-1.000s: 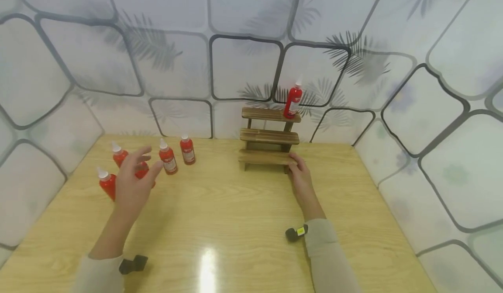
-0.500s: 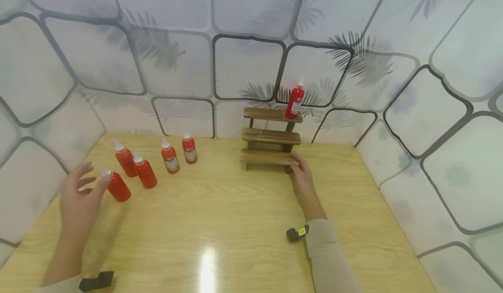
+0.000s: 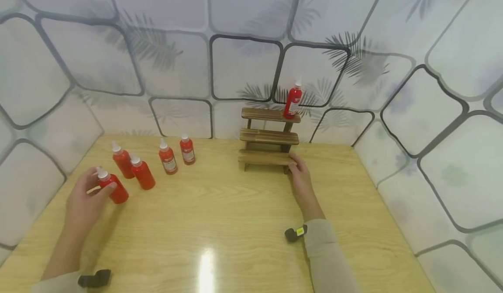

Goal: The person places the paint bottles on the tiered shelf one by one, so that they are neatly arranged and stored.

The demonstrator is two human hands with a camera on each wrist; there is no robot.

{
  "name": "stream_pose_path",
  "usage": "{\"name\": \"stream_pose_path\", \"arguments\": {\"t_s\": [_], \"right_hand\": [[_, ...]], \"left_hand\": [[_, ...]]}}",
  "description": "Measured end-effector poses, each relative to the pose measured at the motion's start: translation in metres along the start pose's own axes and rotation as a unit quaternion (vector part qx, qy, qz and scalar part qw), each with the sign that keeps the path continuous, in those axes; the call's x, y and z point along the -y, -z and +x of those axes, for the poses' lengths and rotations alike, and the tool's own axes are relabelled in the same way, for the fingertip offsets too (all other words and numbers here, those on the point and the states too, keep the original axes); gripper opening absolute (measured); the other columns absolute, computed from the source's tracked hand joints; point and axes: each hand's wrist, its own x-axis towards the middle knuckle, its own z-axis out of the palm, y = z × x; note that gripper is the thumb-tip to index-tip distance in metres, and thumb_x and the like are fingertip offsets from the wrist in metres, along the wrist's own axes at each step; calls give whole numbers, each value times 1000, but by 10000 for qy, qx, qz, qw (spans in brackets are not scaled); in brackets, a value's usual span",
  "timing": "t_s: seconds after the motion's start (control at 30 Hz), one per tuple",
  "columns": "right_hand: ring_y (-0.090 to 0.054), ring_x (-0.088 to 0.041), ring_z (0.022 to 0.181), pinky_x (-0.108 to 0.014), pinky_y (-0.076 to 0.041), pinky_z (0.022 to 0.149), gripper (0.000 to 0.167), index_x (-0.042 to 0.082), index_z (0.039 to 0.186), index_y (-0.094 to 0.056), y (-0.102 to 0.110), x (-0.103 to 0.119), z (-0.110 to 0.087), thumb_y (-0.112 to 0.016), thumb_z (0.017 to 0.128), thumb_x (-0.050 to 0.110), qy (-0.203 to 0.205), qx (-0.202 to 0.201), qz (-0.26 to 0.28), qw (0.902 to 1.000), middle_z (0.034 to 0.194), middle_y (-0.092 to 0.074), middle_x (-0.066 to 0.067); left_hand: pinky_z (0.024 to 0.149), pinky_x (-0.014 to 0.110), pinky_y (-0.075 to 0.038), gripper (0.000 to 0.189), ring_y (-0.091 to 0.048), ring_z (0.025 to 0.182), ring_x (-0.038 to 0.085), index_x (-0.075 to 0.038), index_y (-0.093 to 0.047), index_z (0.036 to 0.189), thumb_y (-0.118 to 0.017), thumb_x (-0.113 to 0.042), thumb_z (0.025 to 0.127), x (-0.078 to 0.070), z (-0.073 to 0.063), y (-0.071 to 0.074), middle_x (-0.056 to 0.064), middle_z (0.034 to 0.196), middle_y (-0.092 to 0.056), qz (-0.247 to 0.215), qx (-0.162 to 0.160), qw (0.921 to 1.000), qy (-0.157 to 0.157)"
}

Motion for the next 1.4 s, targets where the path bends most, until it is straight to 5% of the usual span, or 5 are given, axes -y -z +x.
{"name": "stream_pose_path", "arguments": {"t_s": [0.23,0.7,1.0,1.2,1.4], "right_hand": [[-29,-27,151,-38,-29,123,45,11,151,-43,-1,-1,1,-47,108,21,15,40,116,9999,166,-24,-7],[-30,-28,150,-40,-29,123,45,10,151,-42,1,-1,1,-47,108,20,64,16,16,10000,165,-25,-9],[-27,-28,152,-40,-29,123,45,12,152,-42,2,-1,2,-45,108,20,-9,-15,-110,9999,167,-21,-7],[-29,-28,151,-40,-29,123,44,10,151,-43,1,-1,3,-46,107,18,24,-3,87,10000,166,-23,-8],[-28,-26,152,-38,-28,124,44,11,151,-43,1,-2,4,-46,108,18,-10,40,192,9998,167,-21,-6]], "left_hand": [[80,-1,-46,66,-48,99,-19,-21,-36,154,-69,-24,97,-5,-11,4,-20,124,-55,-246,-75,9996,-135],[81,4,-50,48,-57,101,-13,-9,-53,135,-74,-15,93,-76,-24,-32,-24,113,-58,-683,293,9920,-1022],[88,6,-49,50,-59,107,-5,-8,-55,137,-75,-19,92,-115,-1,-75,14,129,-64,-780,842,9829,-1440],[80,13,-54,54,-64,116,30,-8,-51,139,-75,-22,93,-138,24,-104,19,131,-64,-1163,1320,9734,-1466],[76,30,-60,57,-65,113,33,-9,-49,142,-75,-21,93,-162,54,-137,18,134,-63,-1403,1574,9664,-1468]]}}
